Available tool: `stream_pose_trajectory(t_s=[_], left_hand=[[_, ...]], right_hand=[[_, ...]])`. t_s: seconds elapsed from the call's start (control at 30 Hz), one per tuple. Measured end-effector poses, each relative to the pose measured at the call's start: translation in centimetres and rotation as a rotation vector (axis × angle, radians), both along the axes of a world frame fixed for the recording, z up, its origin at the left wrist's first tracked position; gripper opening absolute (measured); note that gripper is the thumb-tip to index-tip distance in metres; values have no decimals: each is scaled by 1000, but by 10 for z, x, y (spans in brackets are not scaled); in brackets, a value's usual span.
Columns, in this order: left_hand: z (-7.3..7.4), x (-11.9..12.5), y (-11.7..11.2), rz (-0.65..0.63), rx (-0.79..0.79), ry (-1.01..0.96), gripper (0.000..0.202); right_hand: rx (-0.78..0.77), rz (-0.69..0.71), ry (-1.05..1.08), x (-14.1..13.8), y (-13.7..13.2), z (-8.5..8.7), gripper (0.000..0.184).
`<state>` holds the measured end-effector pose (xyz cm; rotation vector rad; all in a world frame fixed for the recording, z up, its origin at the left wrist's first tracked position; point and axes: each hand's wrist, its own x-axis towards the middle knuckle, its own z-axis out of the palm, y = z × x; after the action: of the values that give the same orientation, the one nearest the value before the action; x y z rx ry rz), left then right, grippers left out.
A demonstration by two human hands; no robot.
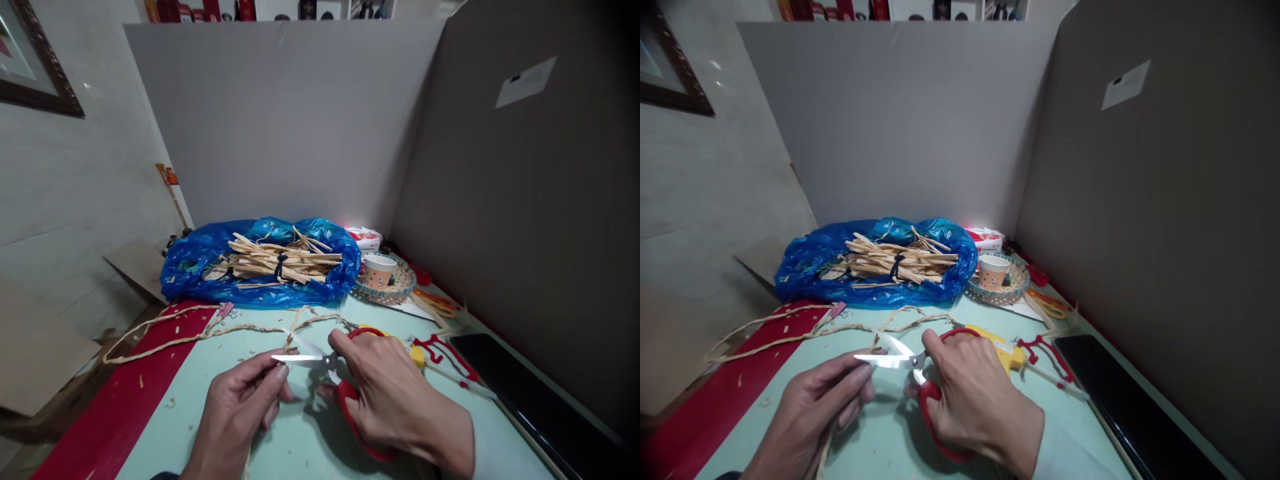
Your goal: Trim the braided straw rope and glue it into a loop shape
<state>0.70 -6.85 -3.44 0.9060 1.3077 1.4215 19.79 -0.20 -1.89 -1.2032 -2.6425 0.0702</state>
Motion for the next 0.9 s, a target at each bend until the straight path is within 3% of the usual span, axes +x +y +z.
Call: stream_pose_trajectory(t_s=[0.3,0.9], left_hand=[[0,3,0,25,-6,98,24],[-5,4,-2,145,-1,86,28]], right_hand=[[89,69,-56,-1,-1,-13,19],[36,51,-53,-5,-1,-23,14]])
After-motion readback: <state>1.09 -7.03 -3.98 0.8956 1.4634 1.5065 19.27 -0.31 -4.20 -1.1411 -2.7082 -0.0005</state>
